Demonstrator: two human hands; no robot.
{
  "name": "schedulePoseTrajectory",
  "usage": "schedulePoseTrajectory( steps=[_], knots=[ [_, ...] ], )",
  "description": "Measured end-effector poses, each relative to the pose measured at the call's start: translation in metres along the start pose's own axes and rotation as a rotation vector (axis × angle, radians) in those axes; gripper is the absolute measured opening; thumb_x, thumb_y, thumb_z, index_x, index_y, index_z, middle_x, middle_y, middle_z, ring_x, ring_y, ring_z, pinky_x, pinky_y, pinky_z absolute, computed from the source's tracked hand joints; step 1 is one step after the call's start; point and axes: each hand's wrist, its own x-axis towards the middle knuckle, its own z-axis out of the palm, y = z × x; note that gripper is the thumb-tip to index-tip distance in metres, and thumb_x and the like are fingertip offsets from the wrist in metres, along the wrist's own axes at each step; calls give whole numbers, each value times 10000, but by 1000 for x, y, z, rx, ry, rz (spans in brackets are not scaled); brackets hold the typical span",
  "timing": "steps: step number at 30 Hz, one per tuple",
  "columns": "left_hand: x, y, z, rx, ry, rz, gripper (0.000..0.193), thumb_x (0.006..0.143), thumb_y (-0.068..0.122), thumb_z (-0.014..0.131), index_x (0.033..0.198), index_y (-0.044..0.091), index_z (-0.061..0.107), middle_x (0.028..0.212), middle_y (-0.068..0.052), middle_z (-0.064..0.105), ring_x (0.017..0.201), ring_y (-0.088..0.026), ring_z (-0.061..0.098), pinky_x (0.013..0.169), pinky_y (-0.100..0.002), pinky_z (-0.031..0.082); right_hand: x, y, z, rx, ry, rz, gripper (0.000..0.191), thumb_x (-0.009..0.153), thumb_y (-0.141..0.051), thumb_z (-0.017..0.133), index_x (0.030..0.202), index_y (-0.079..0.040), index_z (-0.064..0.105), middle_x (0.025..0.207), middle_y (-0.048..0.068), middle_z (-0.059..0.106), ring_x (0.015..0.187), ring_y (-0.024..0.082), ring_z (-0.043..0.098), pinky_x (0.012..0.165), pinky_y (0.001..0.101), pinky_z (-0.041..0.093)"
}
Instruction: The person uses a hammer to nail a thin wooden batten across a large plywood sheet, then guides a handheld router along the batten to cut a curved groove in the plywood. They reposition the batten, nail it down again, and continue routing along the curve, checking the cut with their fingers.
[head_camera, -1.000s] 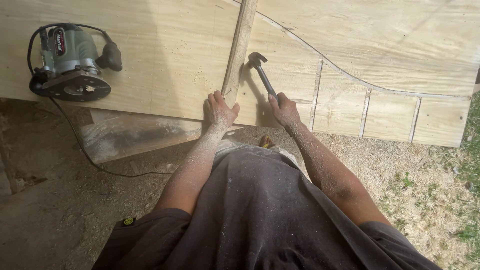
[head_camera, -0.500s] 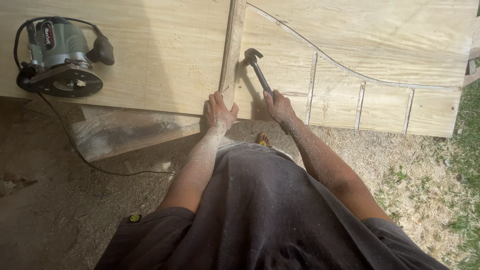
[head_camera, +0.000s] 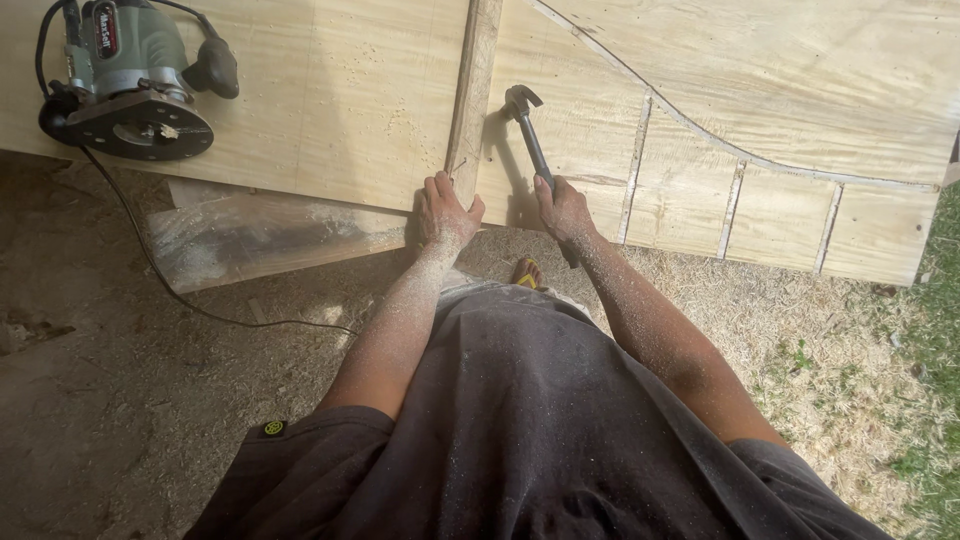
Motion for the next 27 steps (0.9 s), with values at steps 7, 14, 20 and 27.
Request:
schedulePoseTrajectory(
  steps=[7,14,20,27],
  knots=[
    [-4,-2,2,-4,19,-13,710,819,363,773,1319,3,419,1176,-194,464,1076,-368,550,870,-506,535,1,2,2,27,25,-13,651,1050,-570,361,1190,19,602,825,196,687,800,308,726,723,475,570],
    [-19,-8,4,-4,69,18,820,787,333,792,1413,5,376,1225,-196,421,1165,-378,470,992,-551,444,3,8,6,41,17,-2,645,1051,-566,365,1202,11,612,825,186,688,787,294,731,715,461,576],
    [-26,-10,7,-87,68,-8,820,802,278,808,1434,1,365,1262,-208,410,1208,-395,443,1003,-547,444,9,18,10,17,28,-58,645,1078,-562,355,1227,6,621,834,183,684,806,277,722,723,446,566],
    [-33,-10,9,-151,140,0,779,781,232,808,1422,36,412,1251,-198,449,1195,-384,474,1026,-540,450,10,27,11,63,28,-86,626,1071,-546,381,1246,14,598,810,176,687,774,267,716,698,433,565]
  ],
)
